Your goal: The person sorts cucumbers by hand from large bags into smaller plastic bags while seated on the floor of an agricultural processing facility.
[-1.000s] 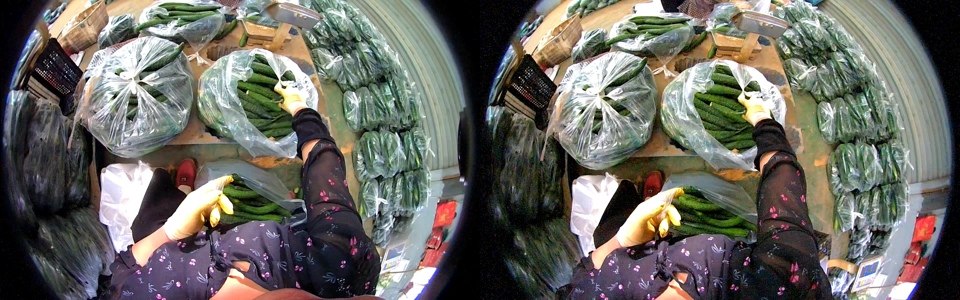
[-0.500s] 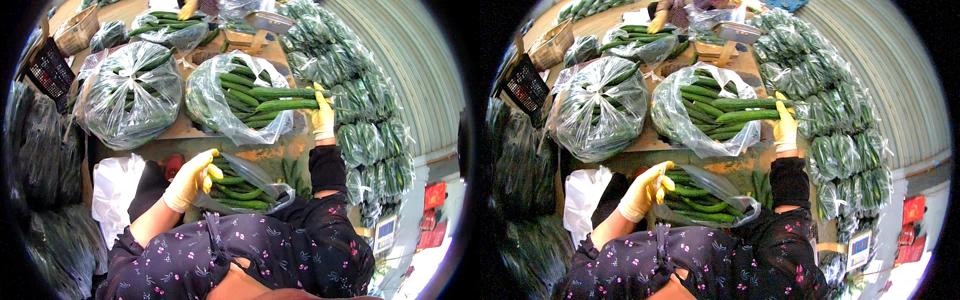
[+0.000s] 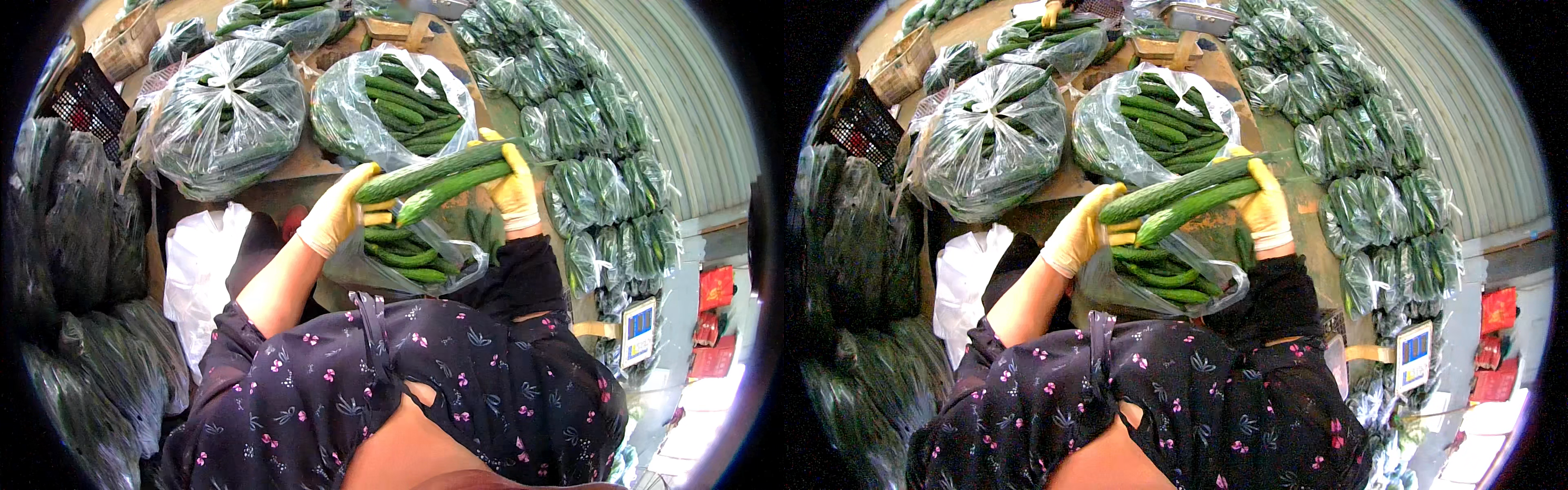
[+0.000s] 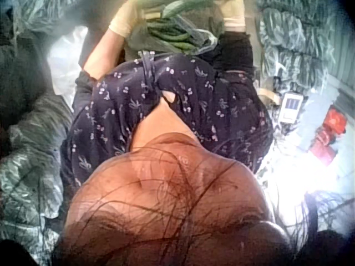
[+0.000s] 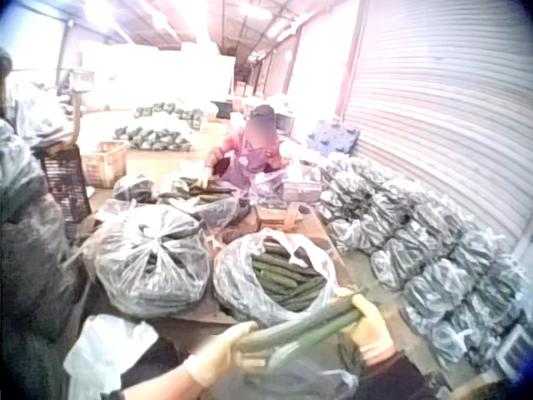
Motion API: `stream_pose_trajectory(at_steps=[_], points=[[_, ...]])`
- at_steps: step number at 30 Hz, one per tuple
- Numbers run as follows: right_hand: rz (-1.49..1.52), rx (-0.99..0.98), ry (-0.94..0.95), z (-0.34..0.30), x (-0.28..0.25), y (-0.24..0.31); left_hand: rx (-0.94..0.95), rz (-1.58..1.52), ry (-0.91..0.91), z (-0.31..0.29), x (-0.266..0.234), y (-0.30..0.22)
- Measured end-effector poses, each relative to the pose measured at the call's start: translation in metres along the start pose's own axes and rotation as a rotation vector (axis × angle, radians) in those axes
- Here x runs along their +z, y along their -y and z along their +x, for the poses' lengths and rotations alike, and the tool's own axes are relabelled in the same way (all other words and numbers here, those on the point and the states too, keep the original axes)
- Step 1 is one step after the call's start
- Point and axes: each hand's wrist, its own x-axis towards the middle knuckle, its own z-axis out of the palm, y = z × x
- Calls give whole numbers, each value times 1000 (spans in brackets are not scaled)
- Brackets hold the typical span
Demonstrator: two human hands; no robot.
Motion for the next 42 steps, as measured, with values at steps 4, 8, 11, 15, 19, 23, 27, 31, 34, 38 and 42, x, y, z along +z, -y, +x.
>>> stream_pose_trajectory(at_steps=[4, 8, 11, 15, 19, 23, 27, 31, 34, 38, 42], points=[[60, -18, -152, 4, 3, -23, -27, 309, 82, -12, 15, -1], [-46, -30, -133, 6, 17, -36, -39, 387, 82, -13, 14, -2], [17, -49, -6, 4, 25, -34, -81, 361, 74, -10, 11, -7], [230, -42, 57, 8, 15, -37, -169, 315, 18, -8, 6, -6], [339, -55, 70, 13, 29, -39, -289, 335, -89, -10, 8, -10], [441, -42, -47, 14, 8, -36, -113, 578, -289, -4, 9, -20], [451, 36, -196, 7, -51, -59, -42, 356, -234, -6, -7, -19], [467, 133, -539, -19, -78, -106, -34, 291, -66, -16, 4, -14], [174, -60, -670, -36, -87, -127, -63, 239, -8, -24, -2, -10], [-679, -355, -367, -52, -35, -120, -29, 134, 71, -29, -5, -8], [-1550, -461, 39, -64, -19, -141, -7, 40, 119, -18, -2, -5]])
